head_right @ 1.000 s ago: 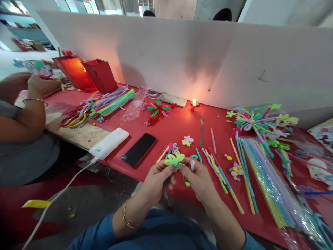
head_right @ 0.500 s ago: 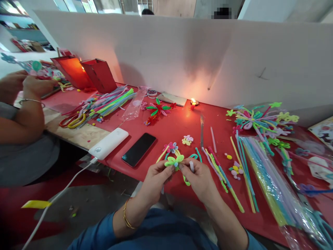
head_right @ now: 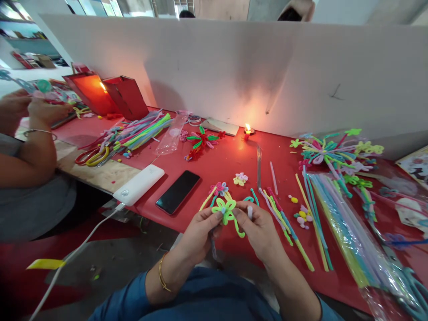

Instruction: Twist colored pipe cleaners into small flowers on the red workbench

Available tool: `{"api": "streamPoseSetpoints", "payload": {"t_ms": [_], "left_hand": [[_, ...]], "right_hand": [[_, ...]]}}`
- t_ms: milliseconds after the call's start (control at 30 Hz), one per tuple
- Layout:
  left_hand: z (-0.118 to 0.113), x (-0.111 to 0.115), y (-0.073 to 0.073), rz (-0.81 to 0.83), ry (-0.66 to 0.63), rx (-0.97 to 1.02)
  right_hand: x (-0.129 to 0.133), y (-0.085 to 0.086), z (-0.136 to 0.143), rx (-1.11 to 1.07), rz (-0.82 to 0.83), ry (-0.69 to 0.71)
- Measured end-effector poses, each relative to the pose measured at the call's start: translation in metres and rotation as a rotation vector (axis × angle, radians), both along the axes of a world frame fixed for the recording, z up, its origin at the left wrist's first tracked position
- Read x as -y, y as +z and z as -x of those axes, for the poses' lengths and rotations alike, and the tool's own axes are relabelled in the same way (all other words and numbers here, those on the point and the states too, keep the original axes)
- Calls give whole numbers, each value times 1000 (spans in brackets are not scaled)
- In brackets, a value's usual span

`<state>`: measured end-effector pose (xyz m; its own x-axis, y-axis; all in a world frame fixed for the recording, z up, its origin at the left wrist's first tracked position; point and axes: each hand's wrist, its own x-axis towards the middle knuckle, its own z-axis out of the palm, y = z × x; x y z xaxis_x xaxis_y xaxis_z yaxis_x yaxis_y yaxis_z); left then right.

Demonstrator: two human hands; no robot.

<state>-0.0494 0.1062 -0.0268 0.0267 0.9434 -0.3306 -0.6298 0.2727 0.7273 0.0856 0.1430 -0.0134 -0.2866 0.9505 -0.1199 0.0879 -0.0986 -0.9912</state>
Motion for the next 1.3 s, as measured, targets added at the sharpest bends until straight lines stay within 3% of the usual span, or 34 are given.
{"api": "streamPoseSetpoints", "payload": {"t_ms": [267,633,967,1300], "left_hand": [[-1,3,1,5,-6,-61],[-5,5,3,4,46,-44],[-3,5,4,-16,42,-39],[1,3,3,4,38,-73]], "right_hand": [[2,2,-1,144,-94,30],[7,6,-1,165,-112,33],[7,-1,7,-62,83,13],[7,2,8,-28,34,50]]}}
